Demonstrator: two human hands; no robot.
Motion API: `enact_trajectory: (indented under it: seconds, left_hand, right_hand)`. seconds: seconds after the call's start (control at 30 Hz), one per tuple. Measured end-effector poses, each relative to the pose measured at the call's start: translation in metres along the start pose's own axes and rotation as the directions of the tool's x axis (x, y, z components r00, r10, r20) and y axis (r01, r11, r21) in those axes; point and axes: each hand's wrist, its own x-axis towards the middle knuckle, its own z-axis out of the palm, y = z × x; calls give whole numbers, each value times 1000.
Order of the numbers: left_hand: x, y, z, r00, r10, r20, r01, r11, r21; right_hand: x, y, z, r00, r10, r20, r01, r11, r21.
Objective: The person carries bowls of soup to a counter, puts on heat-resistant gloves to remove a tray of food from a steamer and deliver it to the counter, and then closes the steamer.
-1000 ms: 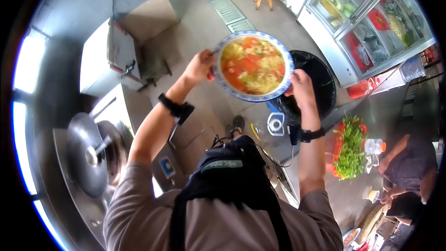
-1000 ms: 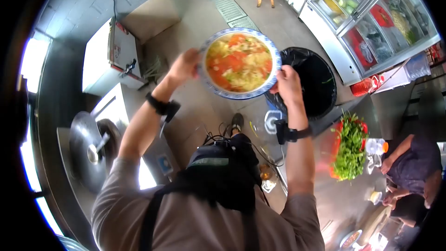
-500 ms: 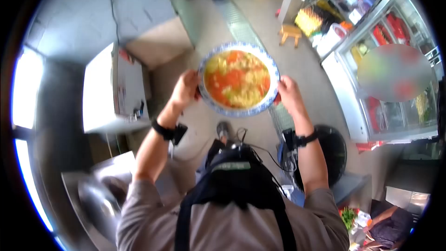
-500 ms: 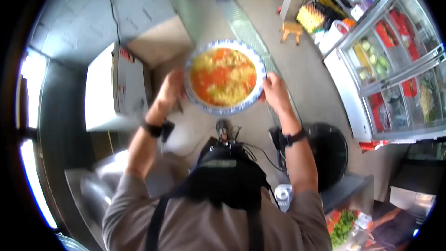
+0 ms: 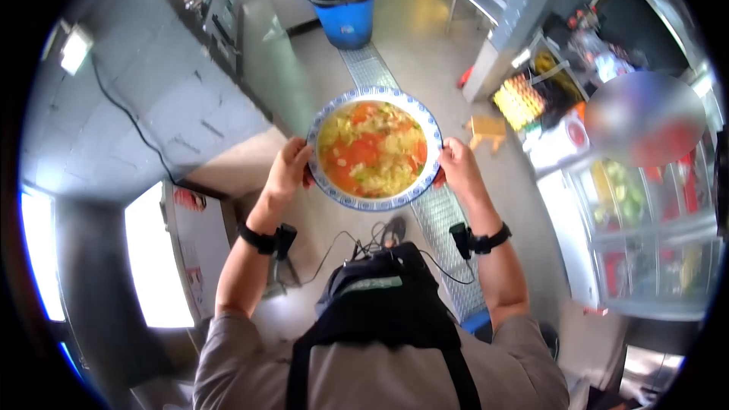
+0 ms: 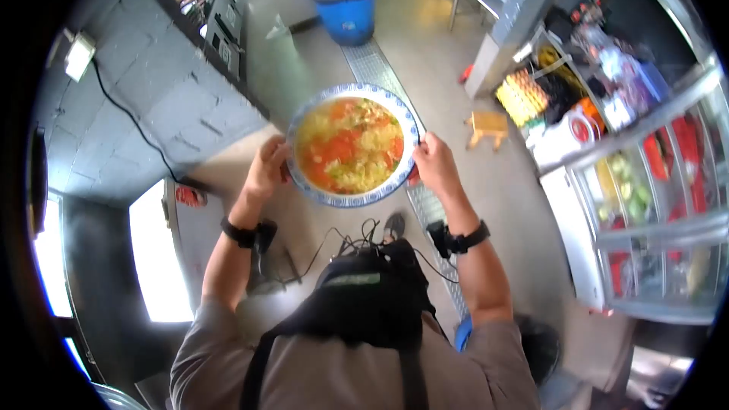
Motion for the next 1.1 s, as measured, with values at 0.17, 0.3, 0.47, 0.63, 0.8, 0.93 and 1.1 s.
enact_trajectory:
  seconds: [0.17, 0.3, 0.47, 0.63, 0.8, 0.93, 1.1]
  left_hand:
    - [194, 42, -16, 999, 37, -34, -37, 999, 15]
    - [346, 70, -16, 997, 67, 40, -70, 996, 60]
    - [574, 108, -11, 997, 38, 61, -43, 996, 75]
    - [776, 158, 1, 979, 121, 165, -120, 993, -16]
    - [989, 186, 19, 982, 98, 162, -101, 995, 14]
    - [1151, 212, 48, 989, 79, 122, -84, 996, 40]
    - [1344, 249, 91, 995, 31, 92, -34, 999, 33]
  right_hand:
    - [198, -49, -15, 1000, -5, 15, 5, 1000, 7]
    - [350, -52, -50, 998, -60, 7, 60, 998, 17]
    - [551, -78, -84, 996, -16, -85, 20, 999, 41]
    - [736, -111, -127, 991, -20, -134, 28, 998, 57]
    - [917, -139, -172, 985, -14, -175, 23, 998, 52]
    - [1088, -147, -225, 985, -7, -175, 14, 999, 41]
    - [1284, -166, -297, 988, -22, -151, 30, 998, 52]
